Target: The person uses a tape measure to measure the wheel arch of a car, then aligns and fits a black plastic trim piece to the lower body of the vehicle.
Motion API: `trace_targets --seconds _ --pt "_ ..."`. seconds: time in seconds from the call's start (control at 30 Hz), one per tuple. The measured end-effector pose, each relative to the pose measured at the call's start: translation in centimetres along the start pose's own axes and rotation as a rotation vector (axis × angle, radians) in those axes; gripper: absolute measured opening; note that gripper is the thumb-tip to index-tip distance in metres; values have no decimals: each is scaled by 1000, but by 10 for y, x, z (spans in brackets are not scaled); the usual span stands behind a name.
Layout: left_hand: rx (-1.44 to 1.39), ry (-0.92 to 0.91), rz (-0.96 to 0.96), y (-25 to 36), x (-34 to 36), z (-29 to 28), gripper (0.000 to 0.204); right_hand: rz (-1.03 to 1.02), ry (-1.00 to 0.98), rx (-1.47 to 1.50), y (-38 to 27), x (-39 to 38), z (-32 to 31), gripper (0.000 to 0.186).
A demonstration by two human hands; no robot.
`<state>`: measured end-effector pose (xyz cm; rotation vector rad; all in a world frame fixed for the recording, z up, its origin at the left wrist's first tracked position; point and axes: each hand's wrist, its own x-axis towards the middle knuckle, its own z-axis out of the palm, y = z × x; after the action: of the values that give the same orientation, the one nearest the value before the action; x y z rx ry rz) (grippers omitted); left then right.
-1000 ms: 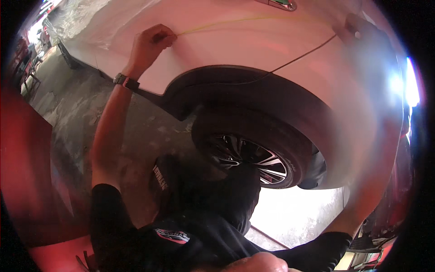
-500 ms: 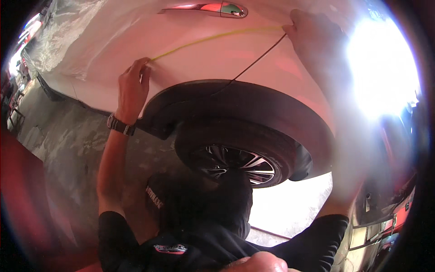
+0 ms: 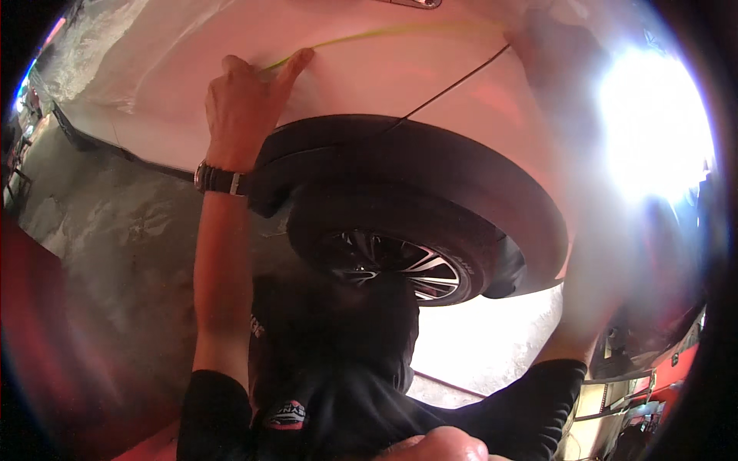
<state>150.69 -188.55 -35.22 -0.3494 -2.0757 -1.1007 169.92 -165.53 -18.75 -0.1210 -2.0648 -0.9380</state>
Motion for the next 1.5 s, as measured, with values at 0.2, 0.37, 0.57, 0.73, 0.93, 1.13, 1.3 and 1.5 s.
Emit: trace_targets --seconds 0.2,0.37,0.57,0.73,0.93,1.13,1.3,1.5 --pt "-18 -52 -53 10 3 0 85 5 -21 -57 3 -17 -1 22" --pt "-66 -93 -97 10 5 -8 88 21 -19 -172 -14 -27 -5 27" --pt "-42 -100 -48 11 8 -12 85 52 -16 -101 -24 -35 -1 24" --pt "-83 -74 -73 14 8 -12 84 55 28 -43 -22 -35 -3 27" --pt "-86 -57 -57 12 7 -11 83 45 126 -80 -29 -35 0 31" --pt "-114 -63 -46 11 7 -11 85 121 138 -68 -33 -35 5 31" --pt "-92 -110 -90 10 9 -9 83 189 152 -17 -35 -34 3 32" --pt "-76 -60 42 -1 11 -1 81 263 201 112 -38 -33 11 32"
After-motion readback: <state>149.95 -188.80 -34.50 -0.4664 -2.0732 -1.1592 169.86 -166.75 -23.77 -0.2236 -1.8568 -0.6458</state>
